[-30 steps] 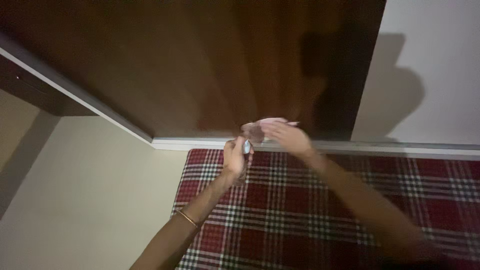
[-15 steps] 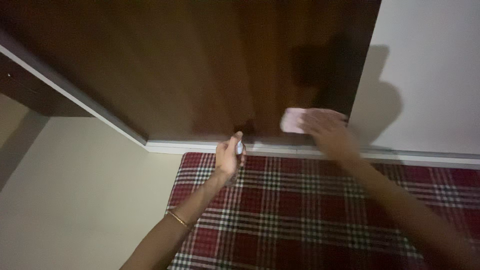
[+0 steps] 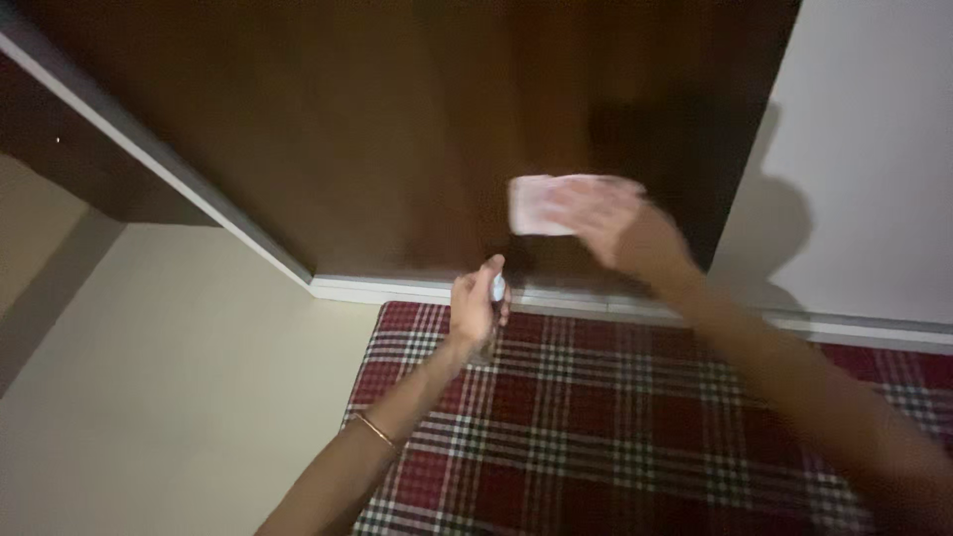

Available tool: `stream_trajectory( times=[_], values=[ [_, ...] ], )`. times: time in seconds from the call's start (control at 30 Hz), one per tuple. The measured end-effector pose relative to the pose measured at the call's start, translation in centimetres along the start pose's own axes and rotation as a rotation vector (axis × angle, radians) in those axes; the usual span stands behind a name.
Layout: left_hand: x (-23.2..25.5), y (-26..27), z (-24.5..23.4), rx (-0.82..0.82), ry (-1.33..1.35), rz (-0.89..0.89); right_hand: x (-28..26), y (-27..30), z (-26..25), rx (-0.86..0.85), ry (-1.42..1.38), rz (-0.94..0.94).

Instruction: The person sprays a cleaning solution onto a wooden cabinet door and wipes it with a pink cloth. They continue wiping the door and adjacent white wall, moving the cloth in circular and vertical motions to clean the surfaces.

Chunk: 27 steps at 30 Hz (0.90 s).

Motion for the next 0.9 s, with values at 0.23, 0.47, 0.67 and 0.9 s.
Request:
stream_trajectory(
  times=[0.23, 0.47, 0.67, 0.9],
  values=[
    [2.9, 0.1, -3.3, 0.081, 0.050, 0.039, 5.3, 9.7, -5.5, -0.381, 0.774, 0.239],
    [3.7, -0.6, -6.1, 0.086, 0.105, 0.122, 4.3, 5.0, -1.5, -0.527, 0.730, 0.104],
    [5.5, 0.4, -6.3, 0.199, -0.100, 0.102, -1.8, -5.1, 0.0, -0.202, 0.590, -0.196],
    [5.9, 1.4, -8.0, 0.258, 0.016, 0.071, -8.3, -14.5, 2.6, -0.360, 0.702, -0.303]
  ],
)
Point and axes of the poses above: each hand's wrist, its own y-axis away from the middle knuckle, its own z-axis out of the palm, x = y × z, the point moved 5 cm from there along -y, towards the middle knuckle, and after that the axes turned 14 degrees about -x, right-handed, at the moved point
